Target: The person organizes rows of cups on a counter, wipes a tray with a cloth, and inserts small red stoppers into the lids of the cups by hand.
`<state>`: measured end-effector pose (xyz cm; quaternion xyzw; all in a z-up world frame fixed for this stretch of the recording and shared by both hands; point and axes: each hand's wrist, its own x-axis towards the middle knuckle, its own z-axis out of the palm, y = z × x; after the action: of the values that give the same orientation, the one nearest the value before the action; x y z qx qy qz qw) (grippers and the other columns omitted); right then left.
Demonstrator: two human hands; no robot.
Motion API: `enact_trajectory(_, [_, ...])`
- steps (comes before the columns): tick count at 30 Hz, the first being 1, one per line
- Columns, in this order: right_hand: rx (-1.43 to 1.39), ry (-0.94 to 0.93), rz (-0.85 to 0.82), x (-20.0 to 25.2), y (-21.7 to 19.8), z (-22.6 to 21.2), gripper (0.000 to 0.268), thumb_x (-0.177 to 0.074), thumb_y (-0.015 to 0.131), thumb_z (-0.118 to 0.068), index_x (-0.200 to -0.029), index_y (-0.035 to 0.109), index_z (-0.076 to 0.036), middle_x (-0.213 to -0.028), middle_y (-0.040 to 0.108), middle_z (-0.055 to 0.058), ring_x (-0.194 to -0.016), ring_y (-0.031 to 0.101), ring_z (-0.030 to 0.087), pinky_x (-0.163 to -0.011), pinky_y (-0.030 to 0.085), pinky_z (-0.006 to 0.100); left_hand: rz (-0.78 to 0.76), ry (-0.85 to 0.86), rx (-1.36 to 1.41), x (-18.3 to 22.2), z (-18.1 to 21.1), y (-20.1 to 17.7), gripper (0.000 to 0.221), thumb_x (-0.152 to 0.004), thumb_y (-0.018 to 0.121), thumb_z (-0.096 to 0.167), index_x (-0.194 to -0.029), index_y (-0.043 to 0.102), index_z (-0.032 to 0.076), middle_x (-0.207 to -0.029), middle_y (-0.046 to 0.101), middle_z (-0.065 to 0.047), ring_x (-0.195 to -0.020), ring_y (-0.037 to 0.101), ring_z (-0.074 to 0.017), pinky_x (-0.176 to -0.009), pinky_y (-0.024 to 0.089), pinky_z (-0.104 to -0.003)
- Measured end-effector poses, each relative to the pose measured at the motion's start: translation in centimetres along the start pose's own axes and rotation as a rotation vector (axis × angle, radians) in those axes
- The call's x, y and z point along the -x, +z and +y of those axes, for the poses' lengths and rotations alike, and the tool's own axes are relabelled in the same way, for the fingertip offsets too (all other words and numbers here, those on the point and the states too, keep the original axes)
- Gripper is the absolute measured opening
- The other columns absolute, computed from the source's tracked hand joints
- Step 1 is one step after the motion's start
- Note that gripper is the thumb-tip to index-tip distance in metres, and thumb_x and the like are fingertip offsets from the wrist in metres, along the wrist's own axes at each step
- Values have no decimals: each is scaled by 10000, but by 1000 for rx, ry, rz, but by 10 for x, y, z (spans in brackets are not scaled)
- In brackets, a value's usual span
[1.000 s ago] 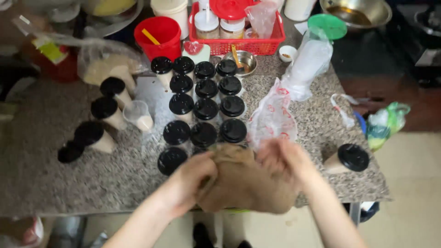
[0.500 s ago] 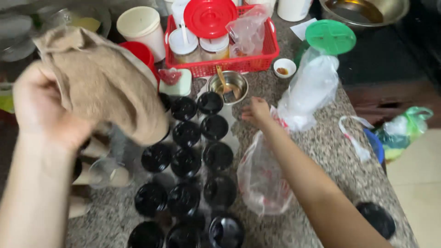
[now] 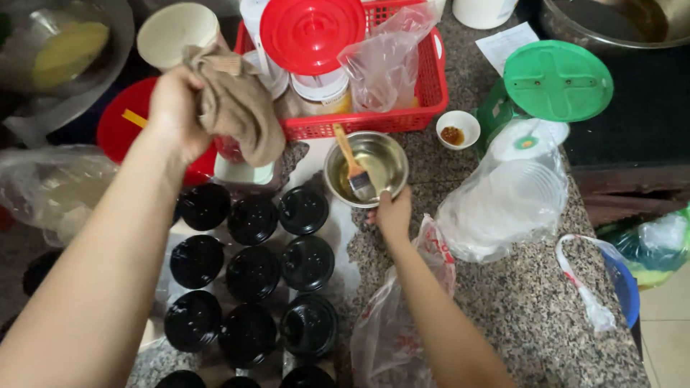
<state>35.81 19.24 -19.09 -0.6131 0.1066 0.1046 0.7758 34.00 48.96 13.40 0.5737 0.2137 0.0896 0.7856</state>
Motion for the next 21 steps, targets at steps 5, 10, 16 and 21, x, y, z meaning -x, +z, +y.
enact_trajectory(5, [-57, -20, 60, 37, -32, -34, 332, -980, 541, -95, -1250, 376, 4, -819, 635, 160, -483, 630, 199, -388, 565, 359, -299, 29, 96, -88, -85, -37, 206, -934, 455, 129, -1028, 617, 42, -819, 609, -109, -700, 559, -247, -700, 519, -396])
enact_trajectory(10, [-87, -65, 143, 55, -54, -58, 359, -981, 529, -66, -1284, 349, 1, -911, 631, 151, -526, 646, 208, -431, 592, 359, 81, -79, -219, -43, -84, 48, 311, -872, 389, 164, -953, 687, 132, -800, 747, -25, -762, 714, -155, -753, 591, -324])
enact_trajectory(16, [-148, -105, 101, 62, -66, -70, 405, -1013, 500, -82, -1374, 335, -3, -912, 637, 178, -552, 657, 201, -459, 598, 349, -90, -165, -228, -51, -111, 54, 178, -928, 463, 173, -768, 513, 113, -664, 498, -49, -604, 506, -197, -674, 583, -433])
enact_trajectory(21, [-153, -176, 148, 63, -68, -69, 421, -1031, 500, -81, -1378, 273, -11, -964, 635, 148, -581, 668, 199, -484, 605, 346, -104, -239, -70, -51, -111, 55, 163, -858, 471, 140, -837, 610, 58, -742, 671, -87, -678, 664, -242, -719, 602, -426])
